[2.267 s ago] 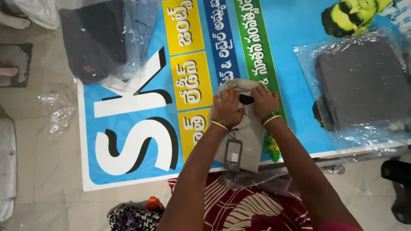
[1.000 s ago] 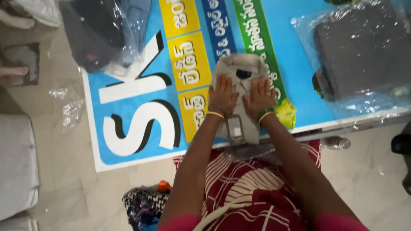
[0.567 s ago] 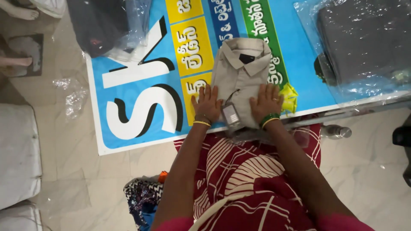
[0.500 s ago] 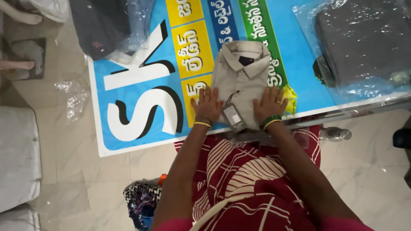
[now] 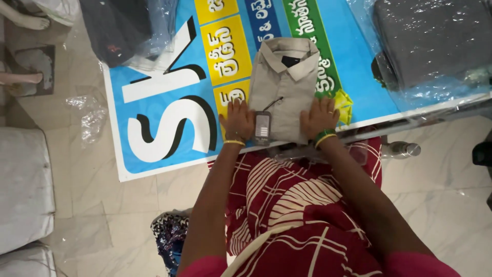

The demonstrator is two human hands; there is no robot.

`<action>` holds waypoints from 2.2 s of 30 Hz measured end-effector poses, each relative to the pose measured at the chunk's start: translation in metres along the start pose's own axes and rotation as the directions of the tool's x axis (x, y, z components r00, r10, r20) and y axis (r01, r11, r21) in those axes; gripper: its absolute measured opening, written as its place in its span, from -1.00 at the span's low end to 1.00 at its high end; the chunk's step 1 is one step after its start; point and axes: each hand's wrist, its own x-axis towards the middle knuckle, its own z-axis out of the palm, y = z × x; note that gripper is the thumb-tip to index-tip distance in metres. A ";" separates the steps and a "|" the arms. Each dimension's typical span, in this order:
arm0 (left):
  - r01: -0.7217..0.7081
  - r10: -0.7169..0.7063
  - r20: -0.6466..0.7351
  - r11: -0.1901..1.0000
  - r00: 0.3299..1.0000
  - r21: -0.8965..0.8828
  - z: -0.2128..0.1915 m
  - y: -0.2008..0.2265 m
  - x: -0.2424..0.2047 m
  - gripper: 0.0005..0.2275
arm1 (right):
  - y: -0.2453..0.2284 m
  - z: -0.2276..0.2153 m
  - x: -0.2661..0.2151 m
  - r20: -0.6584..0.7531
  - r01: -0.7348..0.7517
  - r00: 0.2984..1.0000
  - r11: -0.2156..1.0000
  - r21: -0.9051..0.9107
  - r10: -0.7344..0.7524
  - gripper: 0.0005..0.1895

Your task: Folding and packing various clothing items into plastic bags on a branded table

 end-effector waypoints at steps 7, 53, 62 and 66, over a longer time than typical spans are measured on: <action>-0.130 0.090 -0.326 0.986 0.941 -0.104 0.000 0.036 -0.049 -0.47 | -0.014 0.009 -0.025 -0.133 0.354 0.927 0.935 -0.002 -0.351 -0.27; 0.051 -0.318 -0.209 0.649 0.925 -0.759 0.081 0.050 0.064 -0.83 | -0.019 0.028 0.031 0.113 0.559 0.826 0.828 -0.036 -0.553 -0.20; 0.115 -0.187 -0.199 0.939 0.962 -0.325 0.009 0.078 0.021 -0.74 | -0.011 -0.082 -0.027 0.216 0.317 0.856 0.807 0.498 -0.469 -0.60; -0.008 -0.139 -0.315 0.906 0.939 -0.423 -0.004 0.068 -0.012 -0.66 | 0.031 -0.047 -0.084 0.082 0.751 0.598 0.594 0.289 -0.797 -0.60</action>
